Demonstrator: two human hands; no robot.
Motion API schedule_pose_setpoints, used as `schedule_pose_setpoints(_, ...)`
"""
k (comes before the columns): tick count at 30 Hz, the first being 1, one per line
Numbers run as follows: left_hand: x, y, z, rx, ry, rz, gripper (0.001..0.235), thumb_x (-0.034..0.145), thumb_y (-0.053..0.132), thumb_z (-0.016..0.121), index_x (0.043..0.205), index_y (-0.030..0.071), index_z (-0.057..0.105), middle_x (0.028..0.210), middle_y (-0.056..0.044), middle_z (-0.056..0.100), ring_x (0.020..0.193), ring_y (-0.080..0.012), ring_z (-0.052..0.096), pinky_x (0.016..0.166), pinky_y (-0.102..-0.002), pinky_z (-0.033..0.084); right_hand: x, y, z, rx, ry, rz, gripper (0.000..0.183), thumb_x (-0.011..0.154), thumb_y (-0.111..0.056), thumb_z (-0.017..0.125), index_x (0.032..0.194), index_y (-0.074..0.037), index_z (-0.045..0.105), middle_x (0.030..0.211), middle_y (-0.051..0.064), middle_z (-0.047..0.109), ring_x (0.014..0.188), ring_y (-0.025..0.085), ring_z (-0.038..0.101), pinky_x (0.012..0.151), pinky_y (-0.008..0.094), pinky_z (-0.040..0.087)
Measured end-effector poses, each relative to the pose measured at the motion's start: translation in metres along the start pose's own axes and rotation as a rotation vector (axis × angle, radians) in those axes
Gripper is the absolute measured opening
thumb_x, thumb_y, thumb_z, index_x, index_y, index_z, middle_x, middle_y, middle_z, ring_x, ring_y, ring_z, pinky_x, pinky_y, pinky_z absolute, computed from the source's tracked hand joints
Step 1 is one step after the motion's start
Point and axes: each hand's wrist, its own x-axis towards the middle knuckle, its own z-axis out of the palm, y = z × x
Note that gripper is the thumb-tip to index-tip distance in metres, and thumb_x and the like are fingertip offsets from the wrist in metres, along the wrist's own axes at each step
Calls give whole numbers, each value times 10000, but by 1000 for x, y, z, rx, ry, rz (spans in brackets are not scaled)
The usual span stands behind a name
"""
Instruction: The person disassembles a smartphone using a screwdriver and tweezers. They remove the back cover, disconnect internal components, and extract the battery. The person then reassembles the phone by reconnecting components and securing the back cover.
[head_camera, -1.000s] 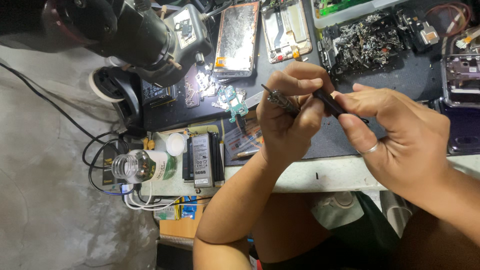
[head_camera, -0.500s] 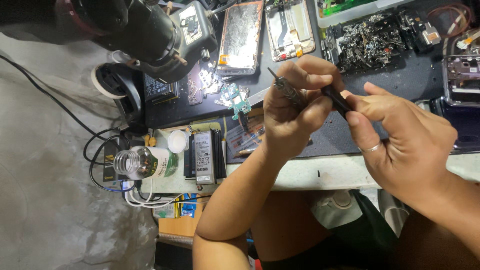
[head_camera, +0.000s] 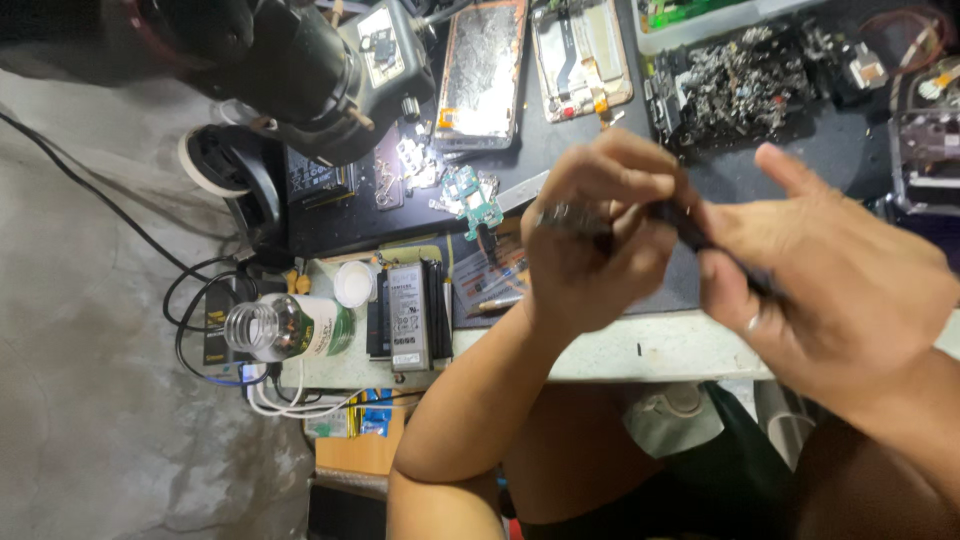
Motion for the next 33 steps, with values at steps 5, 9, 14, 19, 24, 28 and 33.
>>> schedule_pose_setpoints(5,-10,44,-4,562,-11,154,279,805,-28,673,1077,28,690,989,-110,690,825,-157,652,729,-238,546,12,2,-5,95,-50,-183,175,921,-23,701,1071,64,673,1040,197,731,1025,337,737,1079,556,532)
schedule_pose_setpoints(9,-37,55,3,670,112,134,258,835,-16,679,1078,59,719,1009,-106,697,854,-170,675,765,-241,573,15,7,0,182,-205,-285,251,877,-43,709,1109,40,661,1127,169,723,1086,304,719,1130,580,463)
schedule_pose_setpoints(14,-73,44,0,655,259,25,245,814,-47,663,1031,48,725,993,-125,704,784,-156,638,727,-235,533,6,7,11,254,-336,-225,332,849,-65,731,1166,-5,652,1122,110,721,1064,289,715,1124,551,478)
schedule_pose_setpoints(19,-78,51,-13,611,168,-124,256,895,-116,704,1112,19,723,1060,-124,722,812,-138,678,735,-213,547,0,3,18,142,-419,-160,357,828,-54,720,1183,-36,686,1067,84,726,984,283,706,1071,495,537)
schedule_pose_setpoints(24,-80,78,-39,870,-166,-170,448,844,-66,757,1271,45,677,1257,-110,712,983,-186,753,875,-255,628,-8,-2,28,22,-469,-215,360,817,-105,728,1172,-49,703,1079,74,734,1002,266,705,1034,467,551)
schedule_pose_setpoints(28,-76,87,-49,1192,-348,-28,411,886,17,775,1280,92,683,1244,-59,722,1045,-241,749,891,-295,616,-6,-4,32,15,-445,-219,334,827,-88,721,1159,-49,699,1083,66,736,1005,247,706,1045,474,544)
schedule_pose_setpoints(33,-60,86,-57,1272,-440,71,309,961,63,767,1258,91,689,1224,-41,726,966,-221,752,790,-294,608,-2,-3,33,10,-392,-214,314,837,-48,712,1150,-43,697,1075,71,733,997,250,703,1066,483,540)
